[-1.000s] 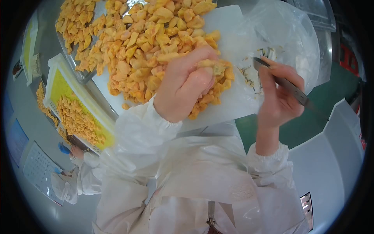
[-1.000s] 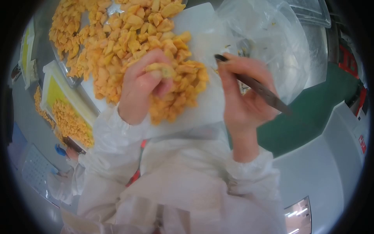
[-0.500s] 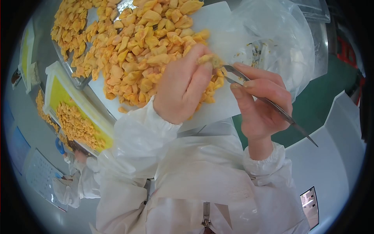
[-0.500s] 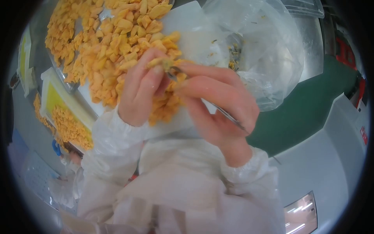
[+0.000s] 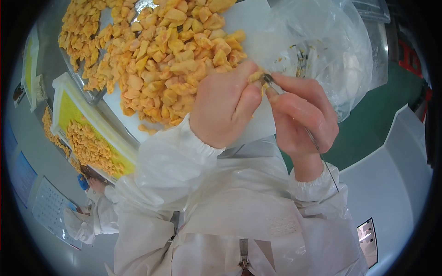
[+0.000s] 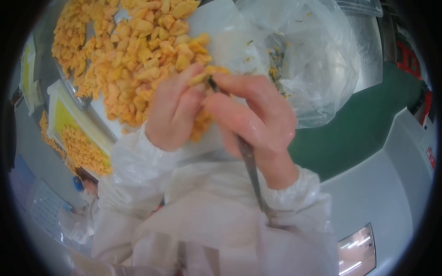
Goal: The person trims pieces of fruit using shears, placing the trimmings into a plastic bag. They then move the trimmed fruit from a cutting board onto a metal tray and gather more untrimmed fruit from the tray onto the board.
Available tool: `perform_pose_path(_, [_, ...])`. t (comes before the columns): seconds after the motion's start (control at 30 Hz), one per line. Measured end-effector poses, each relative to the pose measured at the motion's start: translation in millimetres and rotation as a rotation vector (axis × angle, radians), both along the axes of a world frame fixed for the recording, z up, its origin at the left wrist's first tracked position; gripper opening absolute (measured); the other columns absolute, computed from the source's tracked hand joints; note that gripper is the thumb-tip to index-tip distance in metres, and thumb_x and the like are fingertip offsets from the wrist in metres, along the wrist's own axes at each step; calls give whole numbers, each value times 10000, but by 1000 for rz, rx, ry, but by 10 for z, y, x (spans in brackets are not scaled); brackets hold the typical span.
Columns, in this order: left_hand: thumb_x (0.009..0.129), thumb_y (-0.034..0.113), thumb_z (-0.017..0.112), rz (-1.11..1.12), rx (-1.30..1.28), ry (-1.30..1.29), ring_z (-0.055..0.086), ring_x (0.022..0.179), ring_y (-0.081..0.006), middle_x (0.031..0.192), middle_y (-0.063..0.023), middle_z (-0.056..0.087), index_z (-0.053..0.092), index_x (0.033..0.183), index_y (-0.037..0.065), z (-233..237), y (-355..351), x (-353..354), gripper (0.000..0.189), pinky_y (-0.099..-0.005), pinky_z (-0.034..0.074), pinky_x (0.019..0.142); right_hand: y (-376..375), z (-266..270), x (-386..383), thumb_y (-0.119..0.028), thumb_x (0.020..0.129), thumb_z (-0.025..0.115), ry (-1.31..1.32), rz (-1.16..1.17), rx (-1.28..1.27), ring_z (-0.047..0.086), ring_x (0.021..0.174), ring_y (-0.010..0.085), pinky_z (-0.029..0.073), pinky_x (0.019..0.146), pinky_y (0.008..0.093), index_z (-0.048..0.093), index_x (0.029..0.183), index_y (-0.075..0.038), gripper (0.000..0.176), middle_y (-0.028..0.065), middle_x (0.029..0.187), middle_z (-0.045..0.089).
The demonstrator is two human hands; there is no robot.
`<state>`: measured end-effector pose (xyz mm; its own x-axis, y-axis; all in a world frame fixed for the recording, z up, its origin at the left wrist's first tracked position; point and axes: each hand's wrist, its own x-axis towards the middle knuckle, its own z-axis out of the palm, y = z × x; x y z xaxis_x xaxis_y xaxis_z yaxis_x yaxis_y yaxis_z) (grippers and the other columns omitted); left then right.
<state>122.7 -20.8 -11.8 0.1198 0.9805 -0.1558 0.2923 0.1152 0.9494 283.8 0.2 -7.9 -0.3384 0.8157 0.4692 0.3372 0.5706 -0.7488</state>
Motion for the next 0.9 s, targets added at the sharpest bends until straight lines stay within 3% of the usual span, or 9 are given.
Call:
perform_pose_path(0.2, [877, 181, 475, 82, -233, -248, 488, 530, -267, 581, -127, 479, 557, 959, -37, 54, -19, 113, 246, -354, 389, 518, 103, -158, 102, 139, 713, 702, -96, -135, 120, 654, 694, 265, 527, 643, 297, 565, 901, 13, 265, 187, 829, 665])
perform_pose_path(0.3, [874, 213, 448, 96, -388, -350, 432, 511, -180, 564, -81, 446, 557, 945, -49, 86, -47, 145, 292, -310, 359, 497, 164, -118, 171, 172, 627, 686, 264, -260, -66, 625, 668, 268, 514, 574, 308, 613, 869, 22, 294, 129, 797, 661])
perform_pose_path(0.43, [872, 238, 421, 144, -559, -479, 393, 526, -97, 566, -29, 419, 538, 868, -27, 66, -51, 187, 290, -270, 330, 491, 15, 55, 266, 119, 710, 703, 169, -43, -185, 649, 755, 243, 532, 661, 310, 565, 851, -1, 231, 229, 873, 668])
perform_pose_path(0.47, [874, 241, 420, 129, -540, -462, 395, 527, -101, 566, -31, 418, 529, 847, -19, 55, -38, 180, 283, -272, 330, 493, -10, 71, 283, 103, 724, 710, 125, -8, -230, 650, 773, 235, 532, 674, 302, 559, 853, -5, 226, 253, 900, 668])
perform_pose_path(0.53, [878, 247, 418, 100, -517, -425, 399, 530, -109, 565, -37, 416, 509, 804, -2, 43, -48, 162, 275, -276, 331, 497, -32, -31, 238, 118, 667, 693, 206, -62, -203, 649, 708, 226, 512, 591, 285, 602, 827, -18, 229, 180, 837, 677])
perform_pose_path(0.6, [878, 226, 420, 95, -467, -405, 404, 519, -142, 564, -54, 419, 489, 780, 3, 11, -60, 180, 254, -296, 342, 499, -43, -56, 238, 116, 666, 695, 222, -66, -218, 649, 703, 226, 510, 588, 282, 607, 826, -18, 227, 179, 849, 677])
perform_pose_path(0.67, [876, 203, 424, 82, -411, -366, 411, 512, -178, 565, -72, 426, 482, 770, 3, -3, -64, 233, 234, -317, 355, 505, -42, -12, 307, 98, 721, 717, 162, -15, -273, 650, 758, 233, 523, 665, 294, 574, 851, -5, 219, 250, 935, 667])
perform_pose_path(0.83, [863, 145, 438, 79, -277, -269, 414, 512, -257, 571, -105, 440, 504, 789, -3, -14, -89, 401, 178, -362, 385, 529, -111, -5, 379, 114, 716, 715, 38, -19, -174, 646, 765, 232, 527, 670, 298, 575, 856, 1, 228, 223, 896, 671])
perform_pose_path(0.9, [865, 159, 428, 69, -347, -275, 430, 512, -228, 563, -90, 441, 507, 789, -9, 18, -84, 448, 200, -346, 378, 522, -140, 14, 393, 125, 716, 710, -49, -57, -109, 643, 770, 230, 527, 668, 296, 574, 854, 2, 229, 213, 876, 671])
